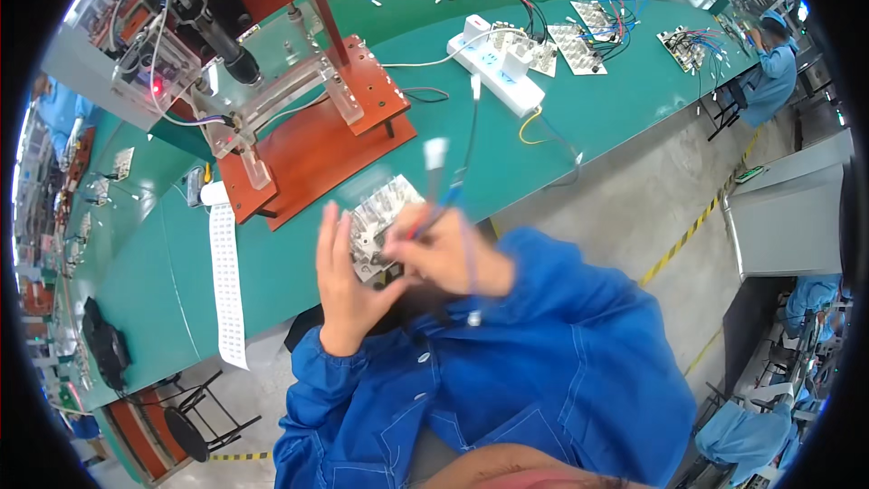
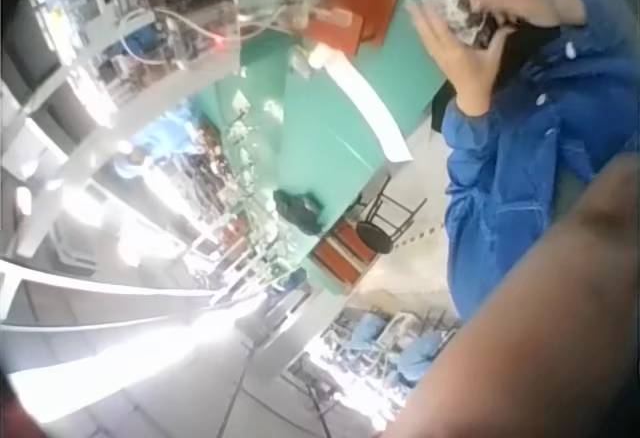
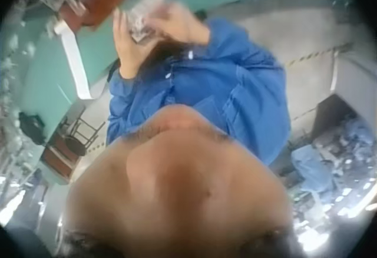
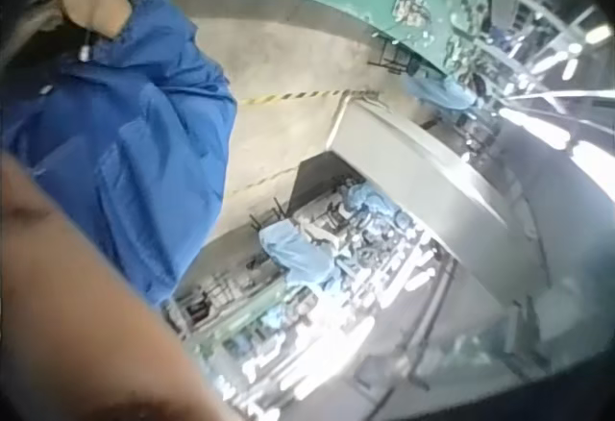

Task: Testing and assembling electronic circuit boards at a manual assembly station using a test fixture.

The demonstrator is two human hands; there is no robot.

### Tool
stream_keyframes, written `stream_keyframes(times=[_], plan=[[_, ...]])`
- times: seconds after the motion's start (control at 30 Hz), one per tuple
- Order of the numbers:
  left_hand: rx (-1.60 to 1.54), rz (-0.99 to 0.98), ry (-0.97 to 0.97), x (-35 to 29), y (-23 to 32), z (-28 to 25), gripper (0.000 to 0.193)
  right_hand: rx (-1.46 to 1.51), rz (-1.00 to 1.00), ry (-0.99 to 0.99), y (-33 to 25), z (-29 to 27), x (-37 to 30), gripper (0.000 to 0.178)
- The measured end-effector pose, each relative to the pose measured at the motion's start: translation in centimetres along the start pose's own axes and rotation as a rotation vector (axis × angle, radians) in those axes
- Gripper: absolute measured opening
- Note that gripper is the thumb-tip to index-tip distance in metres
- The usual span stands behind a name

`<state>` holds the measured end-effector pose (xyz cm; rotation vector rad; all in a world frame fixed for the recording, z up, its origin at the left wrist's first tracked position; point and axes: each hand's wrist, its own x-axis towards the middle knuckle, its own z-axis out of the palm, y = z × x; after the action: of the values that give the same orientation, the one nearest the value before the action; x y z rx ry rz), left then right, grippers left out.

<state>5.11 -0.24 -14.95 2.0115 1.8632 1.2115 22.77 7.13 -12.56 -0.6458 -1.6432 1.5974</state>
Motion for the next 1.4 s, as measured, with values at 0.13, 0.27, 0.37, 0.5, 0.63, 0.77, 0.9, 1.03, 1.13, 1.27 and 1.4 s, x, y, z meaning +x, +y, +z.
stream_keyframes(times=[0.13, 0.27, 0.37, 0.5, 0.63, 0.77, 0.9, 1.03, 1.13, 1.27, 1.4], plan=[[0.001, 0.113, 0.125, 0.2, -2.0, -1.2, 0.068, -0.102, -0.119, 0.198, -8.4, -10.9, -1.5, 0.033], [0.051, 0.044, 0.185, 1.1, -1.3, -0.2, 0.063, -0.468, -0.1, 0.306, -14.8, -23.7, 0.4, 0.031], [0.238, 0.081, 0.163, 1.1, -0.6, 0.7, 0.059, -0.61, 0.074, 0.352, -13.7, -33.6, 8.2, 0.031], [0.22, 0.012, 0.203, 0.7, -1.2, 1.4, 0.054, -0.782, 0.151, 0.197, -13.5, -49.2, 22.9, 0.017], [0.333, -0.085, 0.164, 0.4, 0.0, 0.5, 0.052, -1.628, 0.304, 0.144, -8.0, -51.6, 34.0, 0.031], [0.129, -0.033, 0.236, 0.3, -2.4, 2.4, 0.05, -1.838, 0.587, 0.282, -19.1, -77.0, 26.8, 0.019], [0.444, -0.146, 0.169, 0.8, 0.6, 0.2, 0.048, -1.925, 0.541, -0.16, 3.2, -62.7, 24.3, 0.075], [0.318, -0.066, 0.165, 1.1, -0.7, 1.0, 0.046, -1.994, 0.801, 0.037, -1.2, -60.6, 14.9, 0.054], [0.279, -0.034, 0.154, 0.8, -1.1, 1.1, 0.046, -2.202, 0.668, 0.039, -4.5, -57.1, 10.6, 0.036], [0.26, -0.032, 0.191, 0.7, -0.8, 1.0, 0.04, -2.151, 0.664, 0.264, -8.2, -54.1, 9.2, 0.027], [0.227, -0.016, 0.222, 0.4, -0.8, 0.8, 0.037, -1.622, 0.824, 0.334, -7.7, -57.3, 7.3, 0.026]])
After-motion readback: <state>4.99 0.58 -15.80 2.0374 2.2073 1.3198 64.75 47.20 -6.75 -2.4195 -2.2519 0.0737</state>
